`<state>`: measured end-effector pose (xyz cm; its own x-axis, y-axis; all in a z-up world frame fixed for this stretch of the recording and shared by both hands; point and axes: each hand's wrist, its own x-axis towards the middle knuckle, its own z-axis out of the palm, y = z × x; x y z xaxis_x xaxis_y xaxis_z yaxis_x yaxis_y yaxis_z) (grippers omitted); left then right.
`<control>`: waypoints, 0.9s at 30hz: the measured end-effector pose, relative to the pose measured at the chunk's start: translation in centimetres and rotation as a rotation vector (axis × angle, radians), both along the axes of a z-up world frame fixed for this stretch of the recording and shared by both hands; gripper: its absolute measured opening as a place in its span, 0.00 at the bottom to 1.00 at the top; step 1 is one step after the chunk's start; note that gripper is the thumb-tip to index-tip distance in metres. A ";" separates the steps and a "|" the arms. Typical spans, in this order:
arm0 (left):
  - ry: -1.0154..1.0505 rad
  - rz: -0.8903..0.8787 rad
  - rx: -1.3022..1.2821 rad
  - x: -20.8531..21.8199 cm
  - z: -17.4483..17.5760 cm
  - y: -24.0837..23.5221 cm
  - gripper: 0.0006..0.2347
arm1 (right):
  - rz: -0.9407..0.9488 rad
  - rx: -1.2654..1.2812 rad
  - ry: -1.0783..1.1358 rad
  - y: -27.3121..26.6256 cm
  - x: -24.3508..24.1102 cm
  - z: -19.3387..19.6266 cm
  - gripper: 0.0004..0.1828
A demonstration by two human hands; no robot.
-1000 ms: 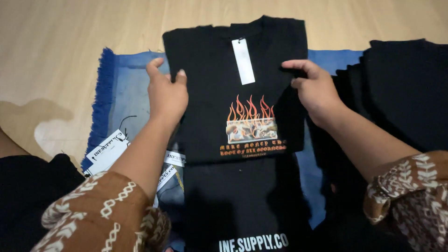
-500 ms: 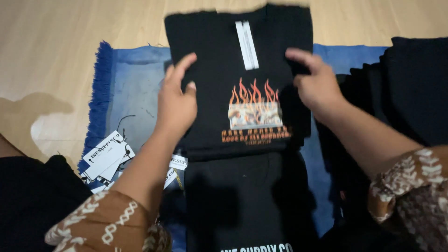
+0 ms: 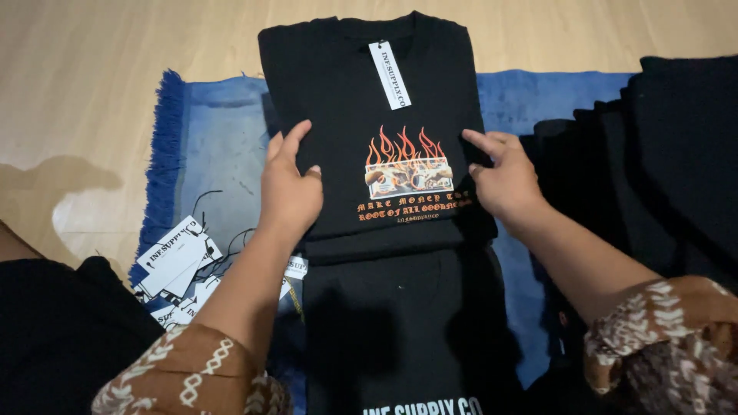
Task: Manually attaching brand tags to folded shirts by threading strings through labels and then stacking the finished items.
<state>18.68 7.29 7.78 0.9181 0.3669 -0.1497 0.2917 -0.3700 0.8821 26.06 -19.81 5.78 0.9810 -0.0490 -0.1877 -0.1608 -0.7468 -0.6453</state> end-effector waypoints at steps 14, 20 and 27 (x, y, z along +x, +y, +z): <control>0.029 0.034 0.405 -8.5 -2.4 -4.1 0.25 | 0.067 -0.166 0.057 -1.1 -10.1 0.2 0.29; 0.087 0.058 0.451 -14.8 -5.8 -7.1 0.32 | 0.017 -0.175 0.105 -1.1 -16.7 -1.9 0.48; 0.272 0.214 0.643 -18.1 -8.4 -7.8 0.29 | -0.092 -0.424 0.340 -4.0 -19.3 -7.4 0.51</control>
<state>0.55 -0.54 -0.58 0.7776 0.6263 -0.0562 0.5933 -0.7011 0.3955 6.80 -23.82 -1.65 0.8568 -0.2721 -0.4381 -0.3845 -0.9032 -0.1910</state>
